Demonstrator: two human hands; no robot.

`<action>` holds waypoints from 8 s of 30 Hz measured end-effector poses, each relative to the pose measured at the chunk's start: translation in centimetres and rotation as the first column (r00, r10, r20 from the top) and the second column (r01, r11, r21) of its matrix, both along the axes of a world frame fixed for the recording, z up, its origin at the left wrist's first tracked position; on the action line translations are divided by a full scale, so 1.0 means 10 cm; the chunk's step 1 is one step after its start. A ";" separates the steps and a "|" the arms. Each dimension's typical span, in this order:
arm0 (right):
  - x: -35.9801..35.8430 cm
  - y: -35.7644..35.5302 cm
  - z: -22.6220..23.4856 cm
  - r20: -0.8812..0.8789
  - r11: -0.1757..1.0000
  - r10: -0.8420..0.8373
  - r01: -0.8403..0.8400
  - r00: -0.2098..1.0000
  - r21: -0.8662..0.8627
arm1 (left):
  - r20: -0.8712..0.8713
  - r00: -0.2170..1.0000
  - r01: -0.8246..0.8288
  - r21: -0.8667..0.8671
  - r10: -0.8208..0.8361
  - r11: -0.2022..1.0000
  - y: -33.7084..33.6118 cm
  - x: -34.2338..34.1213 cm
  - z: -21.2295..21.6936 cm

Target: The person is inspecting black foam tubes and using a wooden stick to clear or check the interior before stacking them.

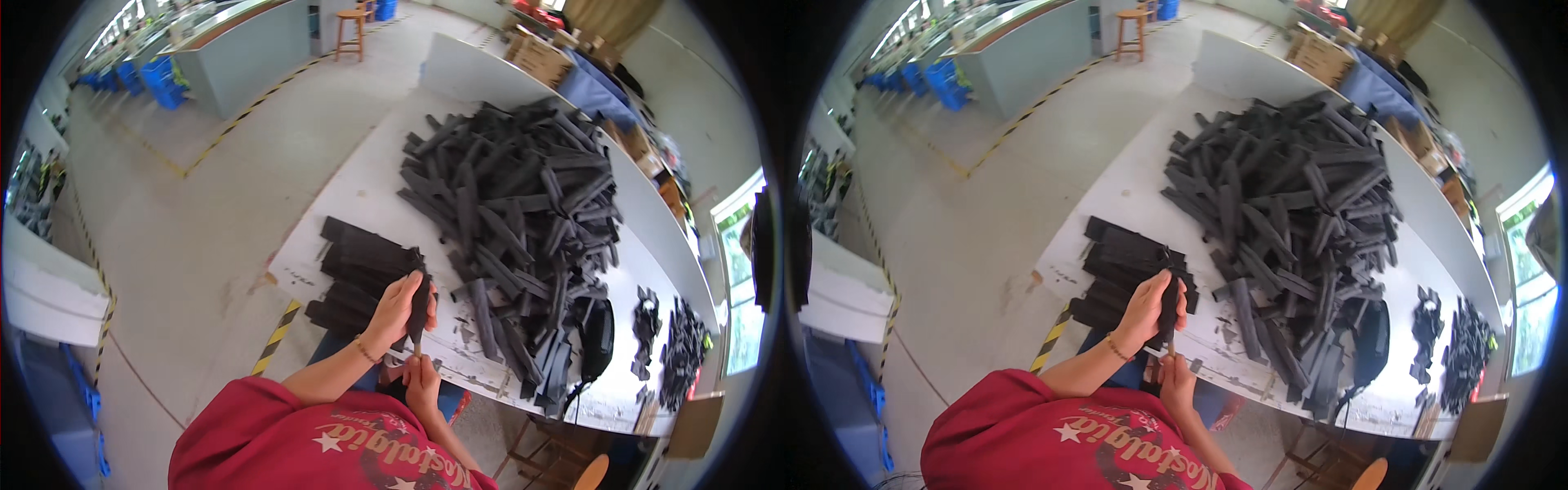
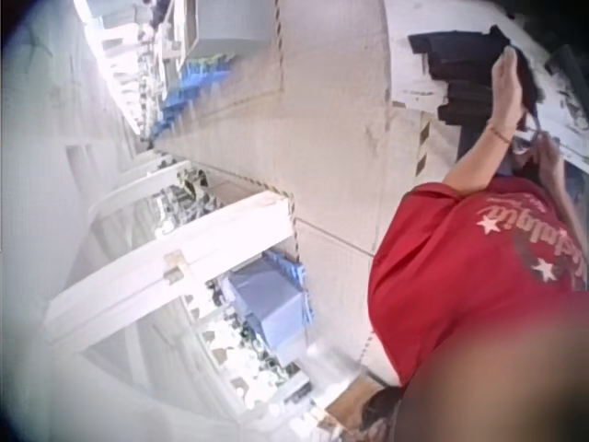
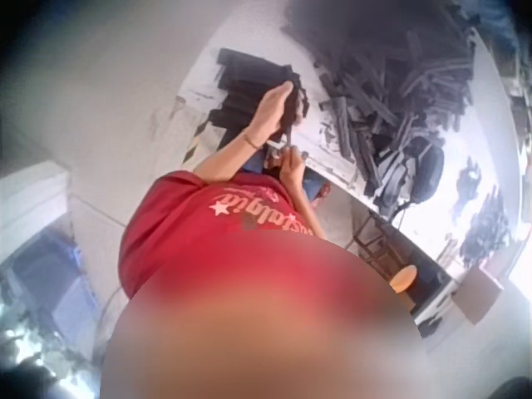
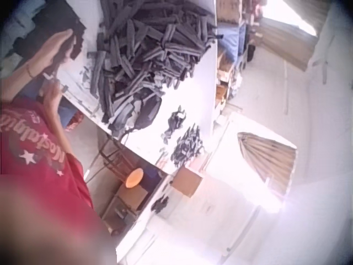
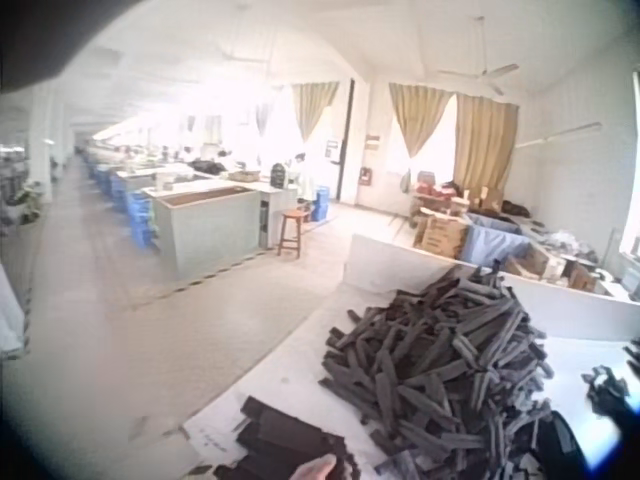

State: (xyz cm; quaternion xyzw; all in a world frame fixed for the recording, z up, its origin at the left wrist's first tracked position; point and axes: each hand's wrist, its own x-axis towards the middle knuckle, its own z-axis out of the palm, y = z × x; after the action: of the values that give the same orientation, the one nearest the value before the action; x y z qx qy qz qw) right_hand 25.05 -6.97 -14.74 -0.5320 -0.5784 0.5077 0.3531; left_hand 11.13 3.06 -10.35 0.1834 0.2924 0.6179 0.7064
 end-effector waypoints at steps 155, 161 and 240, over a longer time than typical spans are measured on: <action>-0.54 0.50 -0.05 -0.034 0.969 -0.155 0.158 0.987 0.188 | 0.289 0.929 -0.208 -0.112 0.233 0.972 0.17 -0.20 -0.14; -0.44 0.34 -0.10 0.108 0.983 -0.089 0.070 0.990 0.171 | 0.277 0.940 -0.173 -0.121 0.201 0.977 0.15 -0.17 -0.11; -0.17 1.58 1.10 -0.435 0.993 -0.040 0.085 0.899 0.084 | -0.359 0.915 -0.095 0.257 0.186 0.962 0.17 -0.21 0.46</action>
State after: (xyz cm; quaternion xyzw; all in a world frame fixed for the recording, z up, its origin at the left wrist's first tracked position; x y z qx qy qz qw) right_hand 23.32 8.87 -3.70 -0.4058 -0.4930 0.5715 0.5153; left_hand 9.00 4.76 -5.74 0.3598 0.3610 0.6501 0.5635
